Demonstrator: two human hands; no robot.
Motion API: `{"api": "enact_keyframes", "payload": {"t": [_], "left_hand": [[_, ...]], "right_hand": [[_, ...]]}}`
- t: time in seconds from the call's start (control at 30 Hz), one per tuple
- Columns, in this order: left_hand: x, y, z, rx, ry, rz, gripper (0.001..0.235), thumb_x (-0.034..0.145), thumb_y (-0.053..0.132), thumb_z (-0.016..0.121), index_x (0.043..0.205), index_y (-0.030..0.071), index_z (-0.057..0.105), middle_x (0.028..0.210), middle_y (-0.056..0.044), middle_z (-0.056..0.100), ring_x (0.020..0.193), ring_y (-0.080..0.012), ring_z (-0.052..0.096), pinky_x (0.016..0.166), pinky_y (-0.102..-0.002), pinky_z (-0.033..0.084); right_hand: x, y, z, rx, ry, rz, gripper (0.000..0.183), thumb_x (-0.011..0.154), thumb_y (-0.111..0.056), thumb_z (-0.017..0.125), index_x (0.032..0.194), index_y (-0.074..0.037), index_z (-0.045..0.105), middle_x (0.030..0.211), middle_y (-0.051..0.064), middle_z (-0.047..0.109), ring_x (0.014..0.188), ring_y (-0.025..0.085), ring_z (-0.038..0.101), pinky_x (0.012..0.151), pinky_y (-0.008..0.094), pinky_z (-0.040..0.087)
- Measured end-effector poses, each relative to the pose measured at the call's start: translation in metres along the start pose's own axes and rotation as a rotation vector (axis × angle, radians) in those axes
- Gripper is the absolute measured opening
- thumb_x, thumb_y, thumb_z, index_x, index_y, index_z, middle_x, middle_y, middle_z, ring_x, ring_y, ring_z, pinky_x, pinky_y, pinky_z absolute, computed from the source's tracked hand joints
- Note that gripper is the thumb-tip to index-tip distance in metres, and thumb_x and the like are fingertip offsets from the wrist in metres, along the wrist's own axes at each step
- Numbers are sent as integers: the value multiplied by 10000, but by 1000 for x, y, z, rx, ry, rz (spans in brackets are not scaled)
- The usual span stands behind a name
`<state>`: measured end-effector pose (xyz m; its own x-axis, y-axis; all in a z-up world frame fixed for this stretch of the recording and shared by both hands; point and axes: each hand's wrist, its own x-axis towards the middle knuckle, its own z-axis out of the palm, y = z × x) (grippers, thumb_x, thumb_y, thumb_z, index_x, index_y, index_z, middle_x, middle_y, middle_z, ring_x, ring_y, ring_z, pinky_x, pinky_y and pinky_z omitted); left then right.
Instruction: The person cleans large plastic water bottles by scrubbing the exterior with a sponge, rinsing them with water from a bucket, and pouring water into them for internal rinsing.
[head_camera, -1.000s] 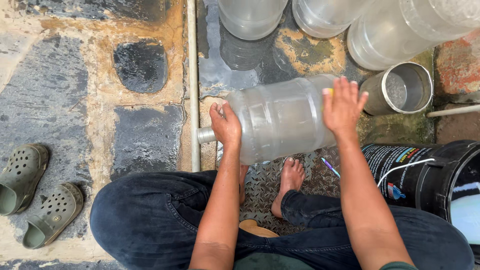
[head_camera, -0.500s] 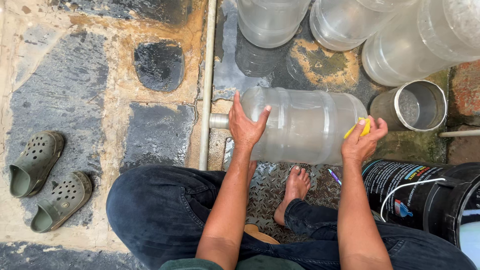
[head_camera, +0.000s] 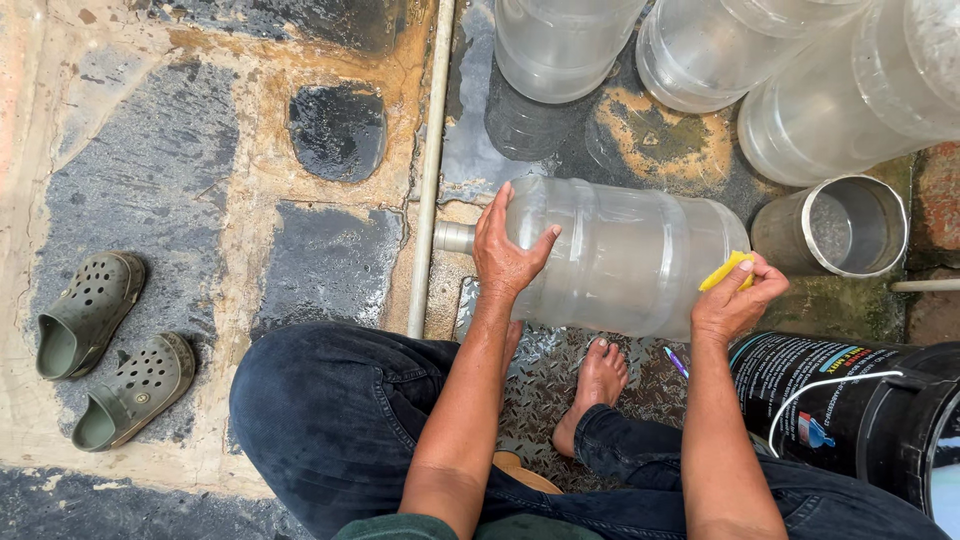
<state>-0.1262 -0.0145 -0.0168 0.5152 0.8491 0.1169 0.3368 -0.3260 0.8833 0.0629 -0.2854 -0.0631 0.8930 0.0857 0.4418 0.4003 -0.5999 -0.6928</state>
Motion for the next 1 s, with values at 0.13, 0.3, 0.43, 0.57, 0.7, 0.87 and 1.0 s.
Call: {"api": "enact_keyframes", "payload": {"t": [0.13,0.3,0.43,0.57,0.7,0.87,1.0], "left_hand": [[4,4,5,33,-22,189,939,795,434,859,1539,49,437,1445,-168,608,1401,-350,522,1182,-470,419],[16,8,12,267,-77,0,969,789,554,851,1457,-24,451,1495,-302,465,1383,-447,431,1154,-514,355],[19,5,14,235,-117,-3,946,768,583,835,1447,19,495,1517,-283,443,1410,-442,406,1143,-529,352],[16,-4,8,132,-86,142,919,732,598,831,1414,47,556,1538,-220,481,1441,-398,432,1173,-518,379],[-1,-7,1,-10,1,300,854,726,570,820,1352,41,577,1508,-210,496,1414,-405,439,1167,-524,380],[21,2,26,86,-6,-174,506,971,484,670,1255,78,571,1411,-166,569,1375,-350,528,1171,-492,412],[11,2,40,103,108,-75,541,1050,391,602,1451,43,502,1477,-236,511,1406,-421,478,1172,-517,378]], "right_hand": [[0,-2,4,65,57,-19,335,1205,-375,416,1215,-41,442,1283,197,665,1146,344,689,989,460,537],[1,-12,-1,-40,14,-4,357,1185,-384,401,1197,-32,463,1247,179,677,1091,325,683,923,449,524],[5,-11,1,-17,33,38,356,1170,-387,412,1196,-40,483,1225,158,678,1082,308,683,927,444,538],[7,4,12,62,112,-98,314,1192,-343,418,1239,-41,492,1306,182,647,1181,314,642,1046,453,506],[-16,22,16,108,137,-139,295,1190,-305,429,1238,-17,391,1321,210,518,1235,327,549,1121,463,438],[-8,14,16,115,84,163,371,1150,-379,344,1257,-32,415,1300,204,503,1220,313,564,1118,463,461],[-18,-50,31,-349,-119,-93,615,1156,-471,258,1550,-5,330,1677,259,253,1560,437,257,1272,558,167]]}}
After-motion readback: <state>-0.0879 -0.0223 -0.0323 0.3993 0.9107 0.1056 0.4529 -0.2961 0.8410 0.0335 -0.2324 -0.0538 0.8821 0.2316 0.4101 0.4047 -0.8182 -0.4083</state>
